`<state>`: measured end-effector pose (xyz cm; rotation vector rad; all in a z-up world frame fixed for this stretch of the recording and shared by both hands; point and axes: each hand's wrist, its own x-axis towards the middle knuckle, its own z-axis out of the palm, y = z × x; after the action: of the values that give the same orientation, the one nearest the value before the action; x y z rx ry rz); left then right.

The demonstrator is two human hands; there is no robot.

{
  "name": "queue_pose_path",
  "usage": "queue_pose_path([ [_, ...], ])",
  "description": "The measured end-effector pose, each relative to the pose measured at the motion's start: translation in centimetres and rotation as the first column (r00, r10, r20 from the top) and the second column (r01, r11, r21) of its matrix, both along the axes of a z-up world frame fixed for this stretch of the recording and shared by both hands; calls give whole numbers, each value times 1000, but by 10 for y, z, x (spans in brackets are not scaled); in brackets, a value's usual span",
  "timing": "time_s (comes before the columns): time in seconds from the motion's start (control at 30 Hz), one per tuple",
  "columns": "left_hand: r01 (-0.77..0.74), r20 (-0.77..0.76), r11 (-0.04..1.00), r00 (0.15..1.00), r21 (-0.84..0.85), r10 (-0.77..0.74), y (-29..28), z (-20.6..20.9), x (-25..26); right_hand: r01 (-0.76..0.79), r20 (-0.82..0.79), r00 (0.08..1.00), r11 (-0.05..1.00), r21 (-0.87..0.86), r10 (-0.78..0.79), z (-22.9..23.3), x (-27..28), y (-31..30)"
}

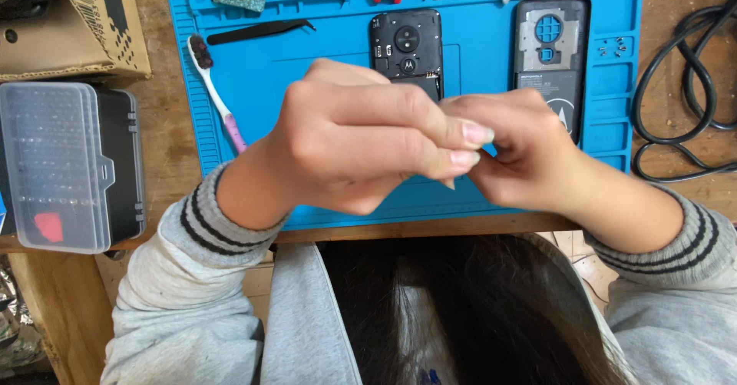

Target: The person uses a screwdriver to remove screws from the back of a disassembled smartphone. They then use a red plastic pry tool to separate the phone's back cover from the main body. The person continues to unscrew components and handle small parts on a blue work mat.

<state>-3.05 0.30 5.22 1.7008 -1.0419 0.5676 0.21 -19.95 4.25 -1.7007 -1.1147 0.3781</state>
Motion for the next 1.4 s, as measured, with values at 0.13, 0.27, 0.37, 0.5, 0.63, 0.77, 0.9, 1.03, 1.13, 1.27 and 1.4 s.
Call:
queue_pose_path([
  [0.13,-8,-9,1000,1000,22,8,4,3,1,92,96,991,996,-13,-91,-1,-10,3],
  [0.27,-3,1,1000,1000,20,3,2,0,-1,189,96,977,981,36,-192,-2,-12,4],
  [0.37,3,0,1000,1000,22,-3,4,0,0,201,71,977,979,36,-203,-4,-7,5],
  [0.5,57,-13,998,998,-9,-57,8,6,3,-168,-44,985,986,-21,167,-16,6,-5],
  [0.63,17,23,1000,1000,6,-18,4,0,1,-85,-29,996,996,-30,84,-13,2,-3],
  [0.77,43,2,999,999,6,-43,7,0,0,103,94,990,995,-10,-102,-18,-2,0],
  [0.9,65,-12,998,998,-14,-66,6,6,0,-201,-31,979,977,77,204,-2,13,5],
  [1.03,55,2,998,998,-2,-55,3,1,-2,-162,-16,986,985,57,164,-16,4,-1],
  [1.13,54,6,999,999,6,-54,2,-1,-3,27,9,1000,999,46,-27,-11,-3,2],
  [1.27,66,-14,998,998,16,-65,1,0,-5,90,43,995,994,65,-93,-10,-10,3],
  [1.4,70,90,997,994,-40,-66,-6,-7,-4,90,40,995,988,123,-96,-12,-18,4],
])
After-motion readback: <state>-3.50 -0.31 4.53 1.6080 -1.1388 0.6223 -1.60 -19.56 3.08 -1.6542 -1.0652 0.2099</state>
